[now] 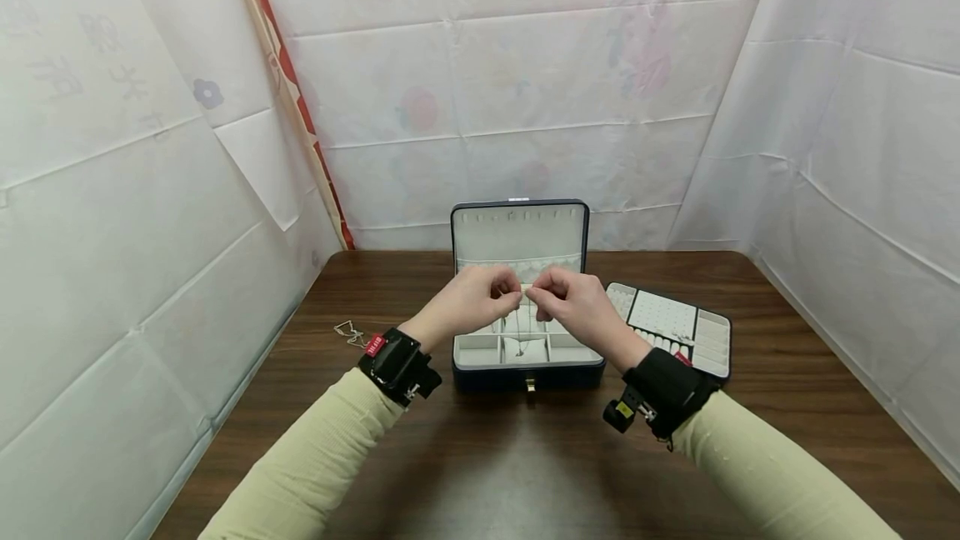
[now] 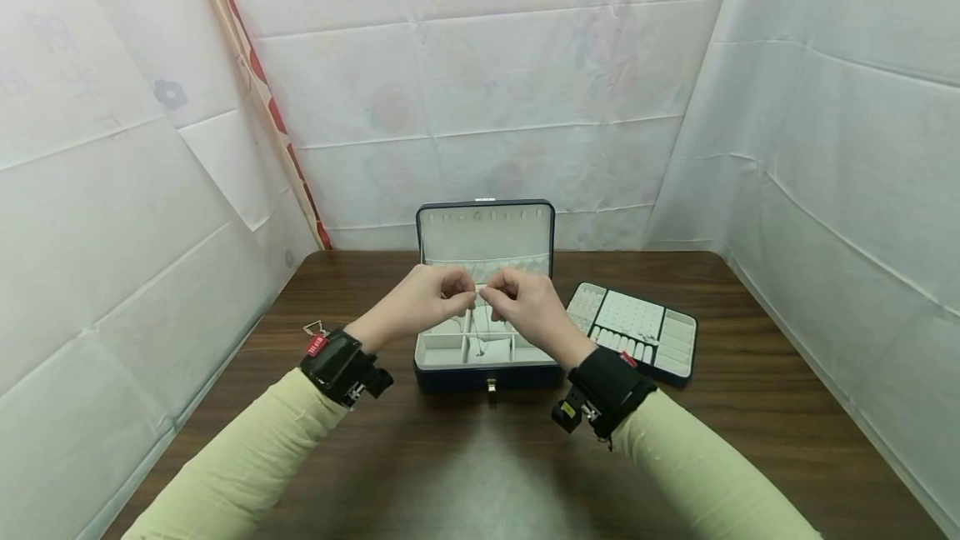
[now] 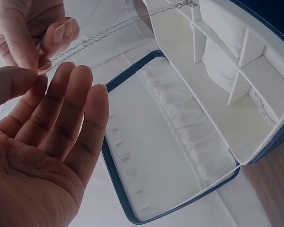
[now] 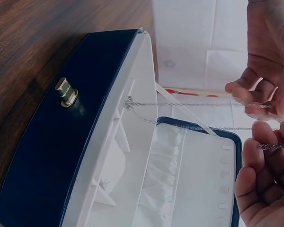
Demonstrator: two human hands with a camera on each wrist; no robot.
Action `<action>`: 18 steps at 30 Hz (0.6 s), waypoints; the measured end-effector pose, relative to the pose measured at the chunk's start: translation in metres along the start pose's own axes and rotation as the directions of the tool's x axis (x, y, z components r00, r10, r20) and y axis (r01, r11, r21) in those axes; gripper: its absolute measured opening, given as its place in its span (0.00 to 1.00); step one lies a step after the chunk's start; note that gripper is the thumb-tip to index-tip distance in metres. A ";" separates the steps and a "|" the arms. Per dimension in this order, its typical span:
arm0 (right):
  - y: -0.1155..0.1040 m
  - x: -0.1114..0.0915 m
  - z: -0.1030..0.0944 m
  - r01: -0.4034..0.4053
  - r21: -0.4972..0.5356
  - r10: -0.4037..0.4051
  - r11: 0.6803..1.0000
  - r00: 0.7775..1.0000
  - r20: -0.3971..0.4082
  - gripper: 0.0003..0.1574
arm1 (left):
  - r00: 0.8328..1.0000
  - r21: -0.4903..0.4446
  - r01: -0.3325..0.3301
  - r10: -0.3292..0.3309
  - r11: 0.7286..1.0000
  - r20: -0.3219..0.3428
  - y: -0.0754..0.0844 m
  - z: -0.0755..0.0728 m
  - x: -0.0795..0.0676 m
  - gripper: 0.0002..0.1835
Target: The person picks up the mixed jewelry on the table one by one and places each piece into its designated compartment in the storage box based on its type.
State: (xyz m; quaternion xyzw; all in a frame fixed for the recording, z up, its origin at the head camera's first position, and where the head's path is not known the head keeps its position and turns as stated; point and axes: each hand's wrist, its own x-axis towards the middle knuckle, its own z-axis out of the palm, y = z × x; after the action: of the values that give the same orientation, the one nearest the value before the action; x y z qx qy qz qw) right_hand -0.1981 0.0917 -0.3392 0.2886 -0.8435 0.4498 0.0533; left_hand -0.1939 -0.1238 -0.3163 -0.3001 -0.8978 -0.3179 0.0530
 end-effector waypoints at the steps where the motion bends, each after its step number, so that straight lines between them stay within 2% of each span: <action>1: 0.001 0.000 0.000 -0.001 -0.002 0.001 1.000 1.000 0.001 0.06 | 1.000 -0.006 -0.003 0.003 1.000 -0.008 0.000 0.000 0.000 0.06; 12: 0.007 0.001 0.002 -0.012 -0.030 0.012 0.999 1.000 0.019 0.06 | 0.999 -0.047 -0.009 0.007 0.999 -0.046 0.001 -0.003 0.000 0.05; 18: 0.008 0.001 0.002 0.002 -0.034 -0.002 0.999 1.000 0.001 0.07 | 0.998 -0.052 -0.015 0.012 0.999 -0.059 0.003 -0.005 0.000 0.05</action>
State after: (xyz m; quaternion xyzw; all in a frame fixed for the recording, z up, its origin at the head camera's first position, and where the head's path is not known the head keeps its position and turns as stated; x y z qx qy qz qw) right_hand -0.2030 0.0932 -0.3459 0.2890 -0.8507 0.4352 0.0582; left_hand -0.1926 -0.1257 -0.3108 -0.2979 -0.8852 -0.3496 0.0735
